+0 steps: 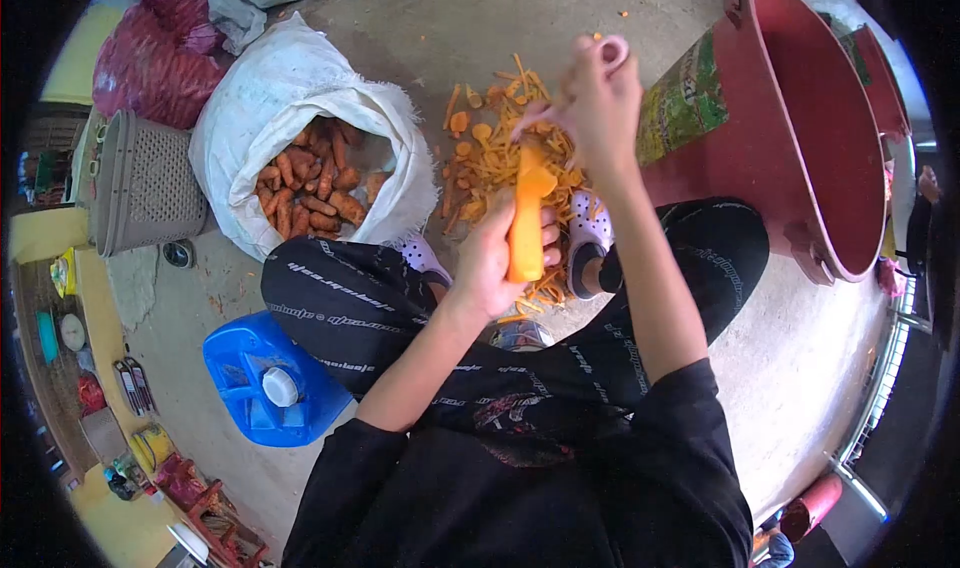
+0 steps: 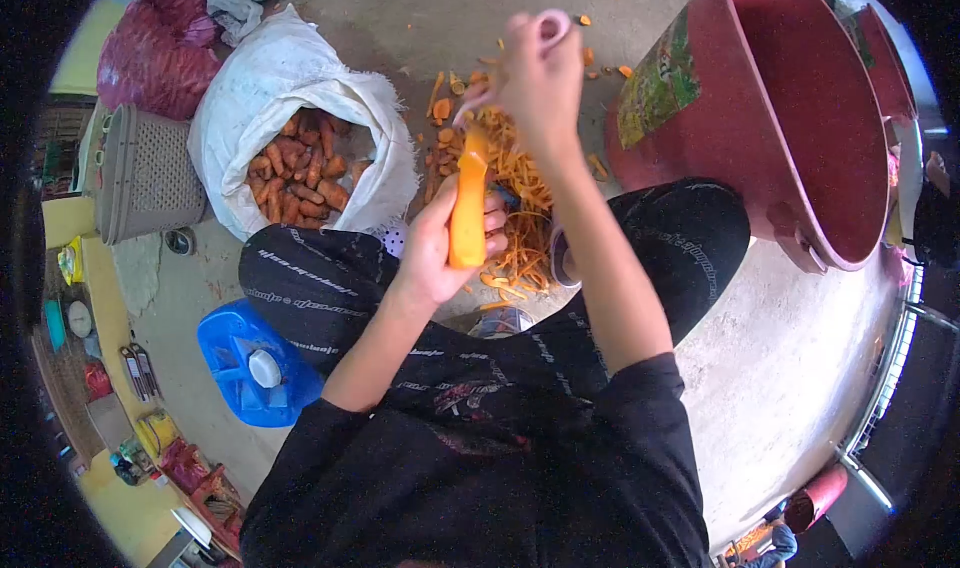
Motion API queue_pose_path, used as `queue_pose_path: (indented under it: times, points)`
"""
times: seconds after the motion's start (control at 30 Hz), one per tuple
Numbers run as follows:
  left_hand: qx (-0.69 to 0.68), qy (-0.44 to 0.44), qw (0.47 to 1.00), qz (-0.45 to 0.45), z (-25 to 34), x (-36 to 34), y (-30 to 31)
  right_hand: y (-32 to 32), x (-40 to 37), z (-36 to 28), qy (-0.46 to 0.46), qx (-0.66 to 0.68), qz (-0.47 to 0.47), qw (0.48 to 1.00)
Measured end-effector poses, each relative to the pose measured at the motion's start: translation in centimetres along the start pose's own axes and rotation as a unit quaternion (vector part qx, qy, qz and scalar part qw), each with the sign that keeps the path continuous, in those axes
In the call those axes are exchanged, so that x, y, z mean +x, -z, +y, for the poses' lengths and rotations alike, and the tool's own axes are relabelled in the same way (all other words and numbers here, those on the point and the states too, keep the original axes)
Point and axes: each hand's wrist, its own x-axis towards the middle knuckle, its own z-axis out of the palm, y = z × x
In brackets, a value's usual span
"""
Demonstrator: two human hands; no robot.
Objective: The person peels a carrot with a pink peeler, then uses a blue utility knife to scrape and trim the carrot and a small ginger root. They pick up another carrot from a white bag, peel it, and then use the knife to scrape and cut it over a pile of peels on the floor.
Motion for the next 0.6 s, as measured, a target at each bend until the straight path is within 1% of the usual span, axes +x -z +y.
queue_pose_path:
  times: [0.03,0.1,0.13,0.2,0.23,0.27,0.33,0.43,0.53,0.6]
  points:
    - [0.0,-0.01,0.999,0.049,0.0,0.0,-1.2,0.2,0.8,0.4,0.033,-0.058,0.016,0.998]
    - [0.027,-0.045,0.998,0.029,0.4,0.1,-1.7,0.9,2.8,0.7,0.106,-0.182,0.043,0.977]
    - [0.04,-0.062,0.997,0.019,0.4,0.1,-1.8,1.8,4.2,1.4,0.128,-0.235,0.046,0.962]
    - [0.045,-0.053,0.998,0.007,0.5,-0.3,-1.8,3.1,6.3,3.0,0.17,-0.332,0.048,0.927]
    - [0.043,-0.046,0.998,-0.002,0.7,-0.4,-1.7,1.6,5.1,0.8,0.112,-0.283,0.036,0.952]
    - [0.039,-0.039,0.998,-0.011,0.8,-0.4,-1.5,1.2,4.9,0.3,0.11,-0.28,0.04,0.953]
    - [0.047,-0.059,0.997,-0.001,1.1,-0.1,-1.0,1.0,4.4,-0.2,0.103,-0.278,0.049,0.954]
    - [0.061,-0.075,0.995,0.005,1.5,0.0,-1.1,2.0,3.8,0.5,0.134,-0.294,0.008,0.946]
    - [0.077,-0.084,0.993,0.029,1.6,0.0,-1.1,1.8,2.4,-0.3,0.095,-0.162,-0.019,0.982]
    - [0.087,-0.092,0.991,0.036,1.7,0.1,-0.9,1.8,1.7,-0.8,0.086,-0.118,-0.037,0.989]
